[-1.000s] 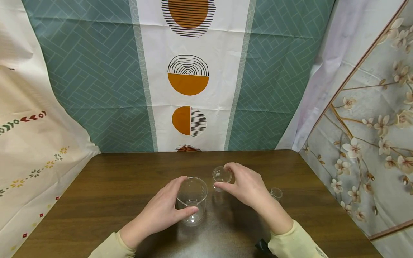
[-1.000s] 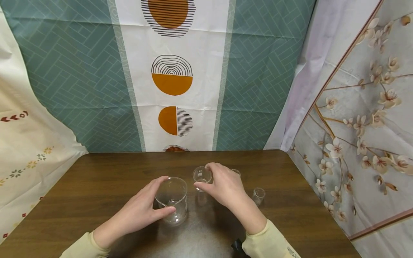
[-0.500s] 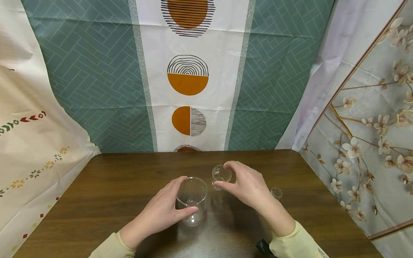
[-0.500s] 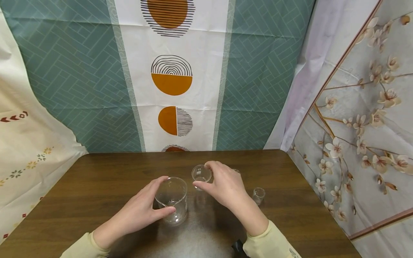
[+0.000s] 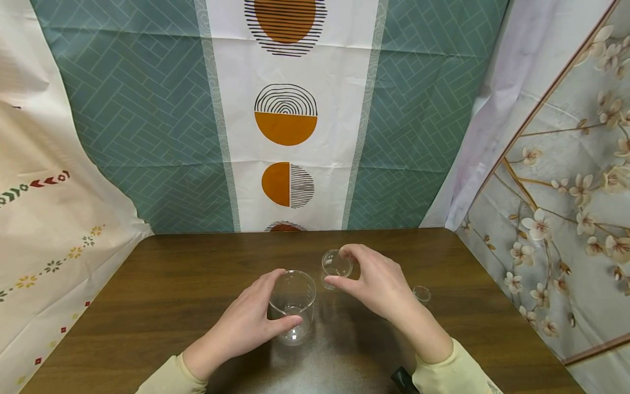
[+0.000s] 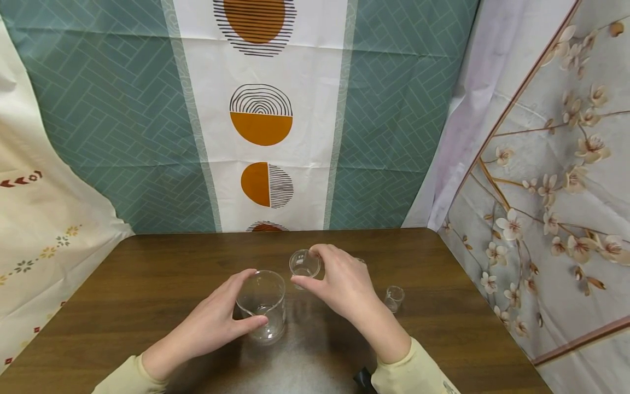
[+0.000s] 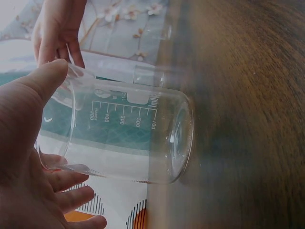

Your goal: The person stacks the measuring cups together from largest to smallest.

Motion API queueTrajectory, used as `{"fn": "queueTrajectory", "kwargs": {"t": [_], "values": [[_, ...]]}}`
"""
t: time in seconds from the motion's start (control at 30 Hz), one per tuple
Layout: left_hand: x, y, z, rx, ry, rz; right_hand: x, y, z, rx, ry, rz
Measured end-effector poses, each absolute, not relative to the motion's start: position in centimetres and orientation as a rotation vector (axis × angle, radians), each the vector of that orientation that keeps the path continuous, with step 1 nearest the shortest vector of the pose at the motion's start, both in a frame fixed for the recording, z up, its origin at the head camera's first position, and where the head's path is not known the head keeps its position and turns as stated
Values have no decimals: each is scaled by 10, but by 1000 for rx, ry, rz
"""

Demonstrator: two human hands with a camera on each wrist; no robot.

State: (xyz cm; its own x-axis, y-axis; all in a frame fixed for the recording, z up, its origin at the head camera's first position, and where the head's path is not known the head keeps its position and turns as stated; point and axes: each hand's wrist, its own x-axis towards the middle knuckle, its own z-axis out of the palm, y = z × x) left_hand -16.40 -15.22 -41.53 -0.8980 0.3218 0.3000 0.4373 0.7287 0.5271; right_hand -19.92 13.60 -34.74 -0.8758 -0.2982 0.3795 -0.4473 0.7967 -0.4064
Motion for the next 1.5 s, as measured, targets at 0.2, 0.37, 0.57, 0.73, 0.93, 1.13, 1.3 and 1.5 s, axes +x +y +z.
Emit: {"fn": "queueTrajectory", "kwargs": {"t": [0.2,0.37,0.57,0.73,0.93,1.13,1.3,1.5], "values": [[-164,-152,-415,-609,-2745,-903,-197,135,-346,590,-2672,736],[-164,-152,-416,-614,-2741,-902,-196,134,-346,603,-2664,750],[-165,-152,-416,-616,-2734,-904,-194,133,-345,616,-2650,753],[-166,-151,-417,-627,-2722,-898,-193,132,-345,631,-2637,757],[-166,-151,-417,-626,-2718,-905,-191,131,-344,637,-2629,764],[-165,-152,-417,-618,-2727,-901,-189,129,-342,639,-2625,776],[-166,-154,-417,-611,-2741,-902,-189,127,-342,645,-2632,800],[-168,-155,-416,-599,-2767,-916,-191,122,-341,657,-2626,831]]}}
